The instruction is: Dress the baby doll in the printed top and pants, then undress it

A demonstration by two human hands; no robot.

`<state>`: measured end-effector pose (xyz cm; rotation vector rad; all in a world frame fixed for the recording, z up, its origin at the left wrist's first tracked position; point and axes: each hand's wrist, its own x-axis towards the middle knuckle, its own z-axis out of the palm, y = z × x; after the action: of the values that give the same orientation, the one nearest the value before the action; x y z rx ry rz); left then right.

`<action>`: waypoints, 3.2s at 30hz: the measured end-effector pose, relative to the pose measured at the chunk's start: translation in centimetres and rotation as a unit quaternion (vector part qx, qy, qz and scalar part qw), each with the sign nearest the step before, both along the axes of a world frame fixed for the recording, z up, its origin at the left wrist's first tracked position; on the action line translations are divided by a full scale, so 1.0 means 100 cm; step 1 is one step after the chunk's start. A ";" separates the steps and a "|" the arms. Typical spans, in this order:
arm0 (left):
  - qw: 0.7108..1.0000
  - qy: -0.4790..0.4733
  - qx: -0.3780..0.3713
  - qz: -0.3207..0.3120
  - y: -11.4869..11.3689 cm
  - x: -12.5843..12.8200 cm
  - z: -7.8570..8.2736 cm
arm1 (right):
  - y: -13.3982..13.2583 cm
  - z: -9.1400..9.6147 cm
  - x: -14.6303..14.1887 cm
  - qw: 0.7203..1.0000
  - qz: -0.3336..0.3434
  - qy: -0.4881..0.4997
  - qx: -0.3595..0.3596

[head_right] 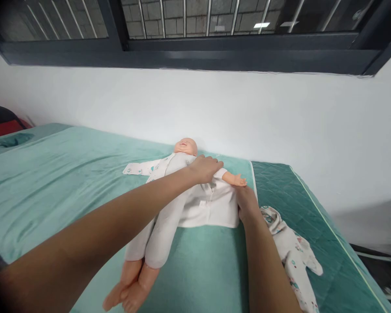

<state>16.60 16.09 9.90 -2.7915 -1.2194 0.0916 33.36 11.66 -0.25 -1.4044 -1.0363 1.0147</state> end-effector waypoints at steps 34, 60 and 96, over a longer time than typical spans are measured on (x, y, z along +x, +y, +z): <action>0.995 -0.017 0.005 0.096 -0.011 -0.012 -0.012 | -0.045 0.048 -0.043 0.963 0.111 0.223 0.102; 0.901 -0.381 0.002 0.208 -0.008 -0.088 0.010 | -0.053 0.023 -0.080 0.959 0.222 0.079 0.156; 0.824 -0.500 -0.109 0.242 -0.188 -0.207 -0.094 | -0.077 0.003 -0.078 0.951 0.216 -0.186 0.118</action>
<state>-4.13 -2.75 0.49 -2.5917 -2.1854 -1.4449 25.56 3.98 0.01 -1.2192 -1.7424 0.9059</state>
